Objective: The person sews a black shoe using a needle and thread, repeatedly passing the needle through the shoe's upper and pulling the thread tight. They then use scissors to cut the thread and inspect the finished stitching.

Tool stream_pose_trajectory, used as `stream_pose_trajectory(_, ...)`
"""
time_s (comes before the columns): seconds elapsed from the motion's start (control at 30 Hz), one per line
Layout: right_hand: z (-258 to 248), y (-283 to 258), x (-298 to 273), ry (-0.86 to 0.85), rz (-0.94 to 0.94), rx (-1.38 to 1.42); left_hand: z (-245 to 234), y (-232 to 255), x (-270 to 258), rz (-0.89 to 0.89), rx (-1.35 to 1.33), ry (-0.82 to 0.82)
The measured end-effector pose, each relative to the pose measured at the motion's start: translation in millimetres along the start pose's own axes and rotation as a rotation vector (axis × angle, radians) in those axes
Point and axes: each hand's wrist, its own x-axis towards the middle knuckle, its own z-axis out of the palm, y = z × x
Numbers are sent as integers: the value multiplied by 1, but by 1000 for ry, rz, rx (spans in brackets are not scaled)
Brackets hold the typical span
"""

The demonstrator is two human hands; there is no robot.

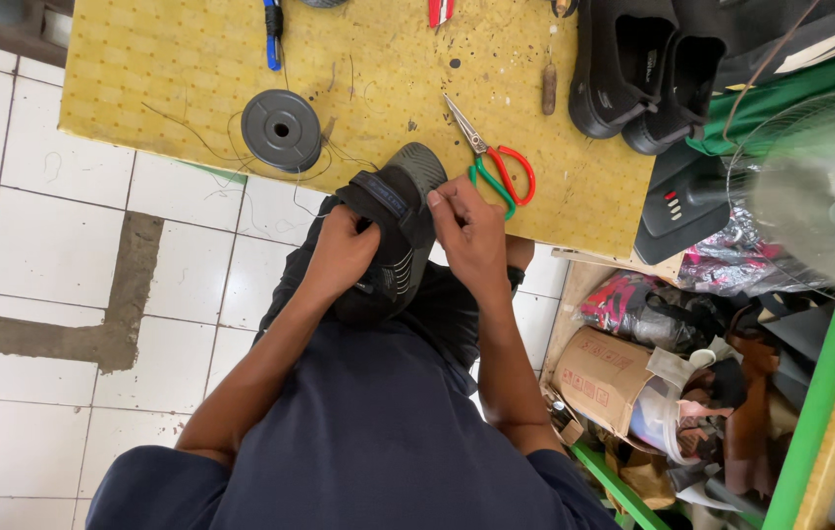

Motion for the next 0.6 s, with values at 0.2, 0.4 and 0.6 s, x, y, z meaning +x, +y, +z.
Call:
stream_pose_trajectory(0.2, -1, -1, -1, -16, -66, -50, 19, -34, -5, -304, -444, 131)
stream_pose_trajectory(0.4, 6, -5, -5, 110, -148, -148, 0, -62, 15, -513, -1034, -4)
stream_pose_trajectory(0.6, 30, 20, -18, 415, -86, -80, 13, -61, 12, -504, -1383, 56)
